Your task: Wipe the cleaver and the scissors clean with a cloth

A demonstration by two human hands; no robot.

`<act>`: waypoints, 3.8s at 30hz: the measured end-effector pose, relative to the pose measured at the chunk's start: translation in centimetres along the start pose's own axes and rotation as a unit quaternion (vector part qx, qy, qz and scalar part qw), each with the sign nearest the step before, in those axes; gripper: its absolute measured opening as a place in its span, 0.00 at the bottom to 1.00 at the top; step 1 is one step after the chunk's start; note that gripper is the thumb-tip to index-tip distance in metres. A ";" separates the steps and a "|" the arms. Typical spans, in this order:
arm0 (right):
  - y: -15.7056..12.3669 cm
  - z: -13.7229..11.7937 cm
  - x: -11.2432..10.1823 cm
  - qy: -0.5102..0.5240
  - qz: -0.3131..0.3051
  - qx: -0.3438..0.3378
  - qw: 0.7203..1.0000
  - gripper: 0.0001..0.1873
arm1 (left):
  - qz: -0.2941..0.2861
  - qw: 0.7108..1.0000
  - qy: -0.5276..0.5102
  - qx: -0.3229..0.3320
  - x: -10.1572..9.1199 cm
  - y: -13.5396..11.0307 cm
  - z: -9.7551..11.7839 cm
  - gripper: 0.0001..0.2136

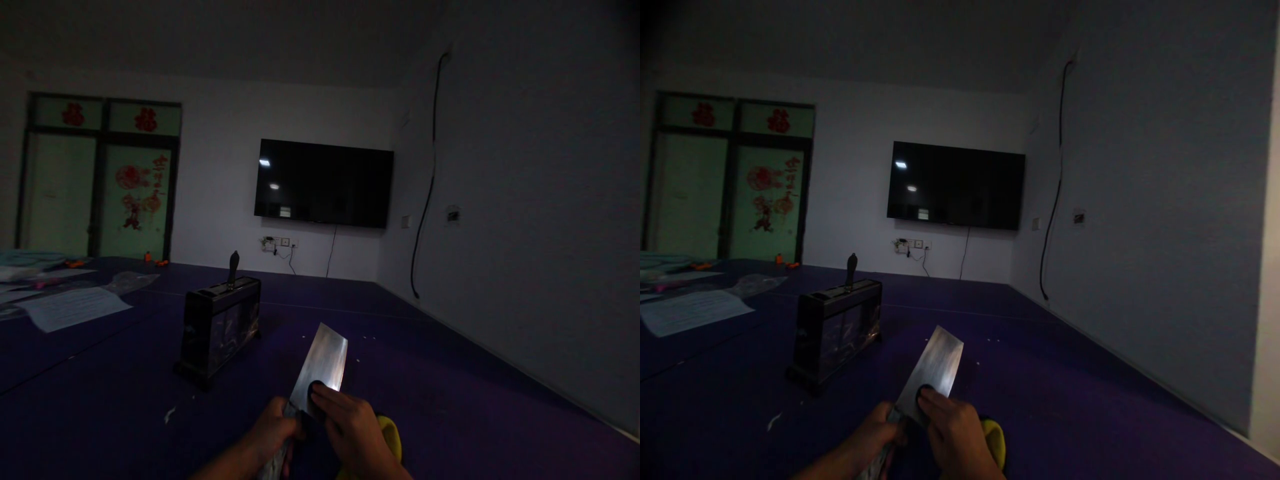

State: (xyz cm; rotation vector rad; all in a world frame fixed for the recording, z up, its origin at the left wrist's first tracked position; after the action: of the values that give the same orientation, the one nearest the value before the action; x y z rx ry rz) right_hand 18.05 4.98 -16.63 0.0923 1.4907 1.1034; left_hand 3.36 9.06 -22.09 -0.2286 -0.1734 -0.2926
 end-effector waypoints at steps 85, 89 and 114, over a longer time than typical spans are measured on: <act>0.1 0.5 1.0 -0.126 0.037 0.065 0.989 0.27 | -0.012 0.999 0.043 -0.015 -0.1 0.3 -0.7 0.14; 0.1 1.1 0.8 -0.138 0.057 0.100 0.984 0.27 | -0.038 0.998 0.047 -0.016 -0.3 0.4 -0.9 0.16; 0.2 -0.4 1.4 -0.100 0.077 -0.077 0.989 0.22 | -0.082 0.994 0.068 0.030 0.5 0.0 0.1 0.06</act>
State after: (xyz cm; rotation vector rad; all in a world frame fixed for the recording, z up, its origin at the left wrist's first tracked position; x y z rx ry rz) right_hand 17.24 5.75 -17.63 0.2072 1.2322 1.2905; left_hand 3.82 8.93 -21.90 -0.1344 -0.0668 -0.4639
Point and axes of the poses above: each hand's wrist, its own y-axis towards the middle knuckle, its own x-axis out of the palm, z = x × y, the point moved 3 cm from there along y, towards the middle knuckle, and after that the axes turned 13 degrees about -y, right-handed, at the moved point
